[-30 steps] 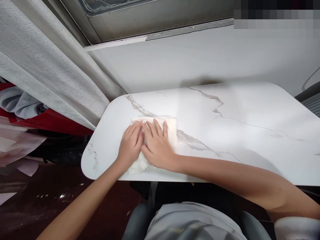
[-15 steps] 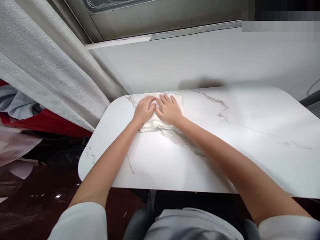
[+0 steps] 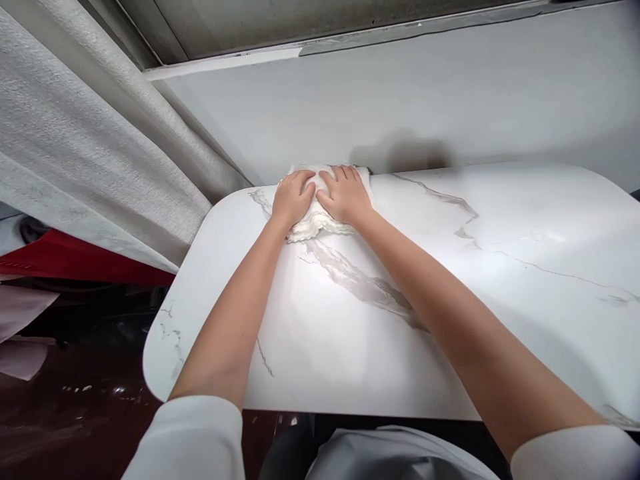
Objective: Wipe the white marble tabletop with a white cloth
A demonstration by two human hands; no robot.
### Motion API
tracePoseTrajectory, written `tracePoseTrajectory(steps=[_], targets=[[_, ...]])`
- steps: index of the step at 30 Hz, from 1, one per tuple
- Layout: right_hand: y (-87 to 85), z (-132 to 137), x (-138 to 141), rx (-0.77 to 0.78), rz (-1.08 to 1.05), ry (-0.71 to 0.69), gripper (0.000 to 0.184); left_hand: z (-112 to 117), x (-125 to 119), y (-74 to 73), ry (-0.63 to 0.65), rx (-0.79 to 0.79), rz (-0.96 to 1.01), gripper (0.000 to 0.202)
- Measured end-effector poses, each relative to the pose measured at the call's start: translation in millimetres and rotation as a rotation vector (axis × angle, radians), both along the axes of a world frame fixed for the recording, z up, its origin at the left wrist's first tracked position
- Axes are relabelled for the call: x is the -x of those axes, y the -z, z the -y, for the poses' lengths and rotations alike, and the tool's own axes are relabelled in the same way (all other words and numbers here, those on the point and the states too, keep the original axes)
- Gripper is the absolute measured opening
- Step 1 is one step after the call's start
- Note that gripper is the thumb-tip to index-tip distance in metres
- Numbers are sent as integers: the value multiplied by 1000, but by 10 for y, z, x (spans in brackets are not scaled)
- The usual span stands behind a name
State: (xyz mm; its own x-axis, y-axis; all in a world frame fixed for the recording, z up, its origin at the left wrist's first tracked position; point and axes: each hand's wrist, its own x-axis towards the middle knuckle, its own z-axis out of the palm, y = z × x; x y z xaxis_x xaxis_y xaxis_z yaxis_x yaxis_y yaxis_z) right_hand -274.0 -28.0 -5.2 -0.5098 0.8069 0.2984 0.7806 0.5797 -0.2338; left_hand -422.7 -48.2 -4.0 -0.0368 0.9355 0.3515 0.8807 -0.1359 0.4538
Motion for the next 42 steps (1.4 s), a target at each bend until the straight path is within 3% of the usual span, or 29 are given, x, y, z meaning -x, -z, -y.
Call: tracePoseTrajectory(steps=[16,23,28,32,37,42], targets=[[-12,-168,453,-6,22,15,45,-158,393,-5,-49,28,-67,38],[16,-42,599,-44,73,9,51,-64,593,0,-2,25,-111,41],[17,216,733,-23,30,-68,56,198,777,-16,14,1,-138,43],[-58,517,753,3,44,-45,57,487,820,-11,44,-3,-182,46],[-157,951,662,33,107,-7,58,904,764,-1,88,-4,-214,46],[-107,1443,450,-78,70,-127,58,1424,588,-31,119,-24,-248,46]])
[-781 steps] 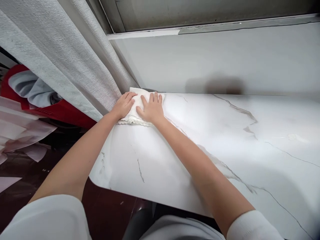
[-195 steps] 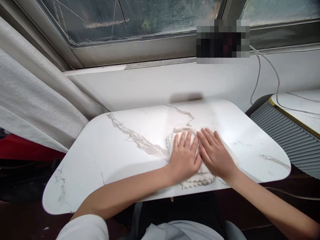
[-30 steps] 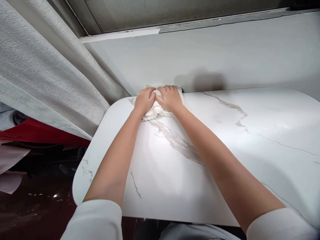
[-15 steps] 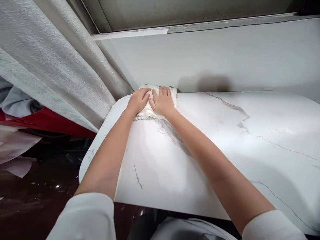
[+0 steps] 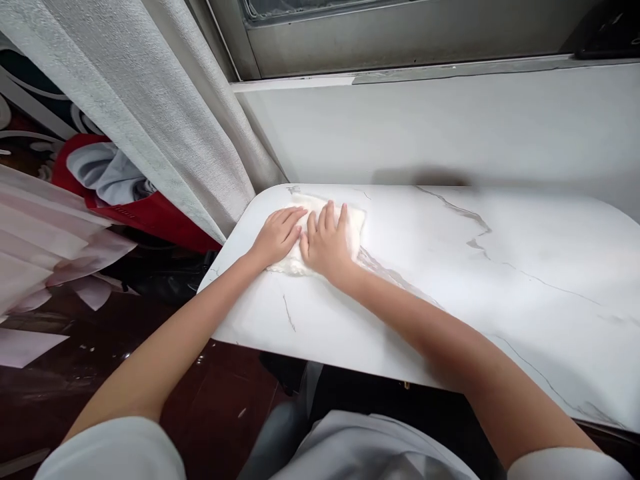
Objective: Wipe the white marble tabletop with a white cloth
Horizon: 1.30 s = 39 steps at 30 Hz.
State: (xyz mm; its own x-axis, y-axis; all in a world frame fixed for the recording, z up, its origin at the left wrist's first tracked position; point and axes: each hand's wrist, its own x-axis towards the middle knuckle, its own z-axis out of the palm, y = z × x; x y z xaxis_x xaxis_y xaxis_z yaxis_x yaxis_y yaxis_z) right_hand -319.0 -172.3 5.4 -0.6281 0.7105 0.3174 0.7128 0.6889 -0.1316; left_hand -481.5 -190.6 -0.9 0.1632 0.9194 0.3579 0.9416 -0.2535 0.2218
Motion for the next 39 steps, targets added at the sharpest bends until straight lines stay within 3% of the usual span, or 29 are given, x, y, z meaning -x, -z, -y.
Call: tracePoseTrajectory(steps=[6,11,16,20,24,30,39], targets=[[100,579,-228,-18,-59,-199,59,763,-209,-81,-26,16,-8,38],[69,990,-292,16,-78,-312,61,1294,-242,-106,-101,19,-41,28],[-9,1304,-287,109,-138,-416,61,1676,-248,-96,-171,34,-32,34],[-43,1398,-210,155,-188,-472,60,1810,-184,-70,-215,14,49,34],[-38,1367,-75,164,-189,-464,61,1763,-33,-55,-207,-20,63,34],[23,1190,134,112,-200,-416,60,1493,188,-89,-161,75,41,38],[84,373,310,96,-195,-259,53,533,336,-39,-164,52,28,41]])
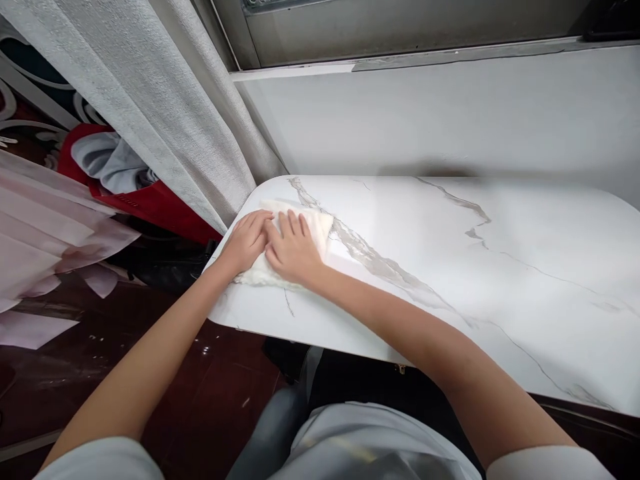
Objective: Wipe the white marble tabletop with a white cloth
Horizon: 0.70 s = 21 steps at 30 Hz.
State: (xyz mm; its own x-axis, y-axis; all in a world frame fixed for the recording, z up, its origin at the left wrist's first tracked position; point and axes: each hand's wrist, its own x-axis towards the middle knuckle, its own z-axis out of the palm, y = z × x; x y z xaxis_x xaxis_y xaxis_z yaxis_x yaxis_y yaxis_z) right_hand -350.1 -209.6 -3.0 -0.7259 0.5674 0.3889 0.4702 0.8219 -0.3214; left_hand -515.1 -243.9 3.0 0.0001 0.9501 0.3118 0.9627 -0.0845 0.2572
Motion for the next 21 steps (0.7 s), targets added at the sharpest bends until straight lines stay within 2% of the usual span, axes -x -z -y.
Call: tracePoseTrajectory(steps=[4,10,15,21], targets=[[29,-383,1,36,-9,168,50,-429,-23,49,-23,-58,-16,41],[47,-836,-29,87,-23,386,52,-920,-78,81,-150,-47,50,46],[-7,-1086,-25,122,95,428,55,-1194,-69,80,-235,-18,86,45],[38,-1303,84,141,24,417,54,-1435,52,79,-216,2,144,44]])
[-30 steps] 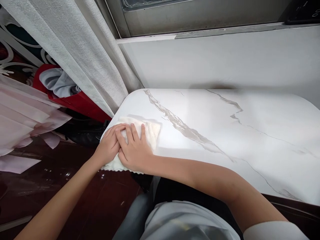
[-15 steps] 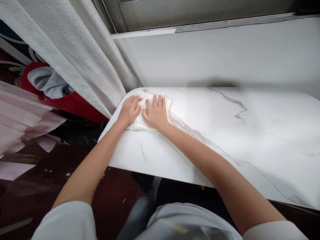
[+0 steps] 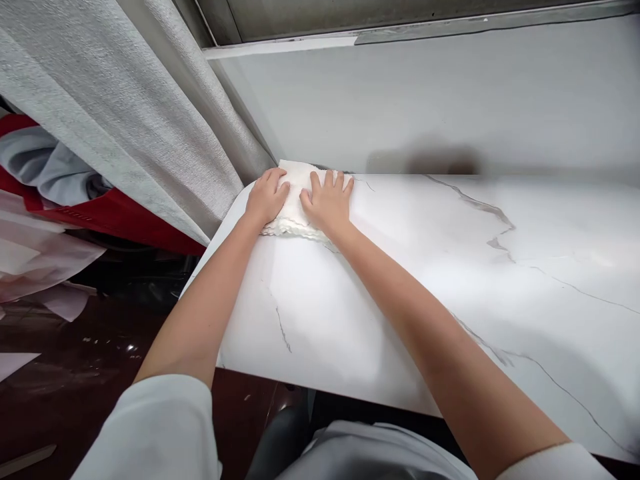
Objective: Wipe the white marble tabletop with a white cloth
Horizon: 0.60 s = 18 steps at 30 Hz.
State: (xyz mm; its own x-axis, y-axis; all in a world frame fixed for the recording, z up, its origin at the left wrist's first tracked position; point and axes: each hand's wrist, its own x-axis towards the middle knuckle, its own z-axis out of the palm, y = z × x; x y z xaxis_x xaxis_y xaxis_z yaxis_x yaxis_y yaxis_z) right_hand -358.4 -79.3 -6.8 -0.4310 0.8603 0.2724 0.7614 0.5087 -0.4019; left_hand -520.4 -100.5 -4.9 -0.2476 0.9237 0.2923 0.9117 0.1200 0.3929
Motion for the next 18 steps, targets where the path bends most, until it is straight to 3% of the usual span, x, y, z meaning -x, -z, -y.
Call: tracePoseTrajectory(steps=[6,11,18], targets=[[-19,-133,135,29,52,-14,57,-129,99,-65,-23,42,14,44],[-78,-281,200,107,137,-170,65,-180,184,-122,-54,90,8,46],[-125,-358,261,156,153,-269,75,-245,355,-94,-45,100,-16,46]])
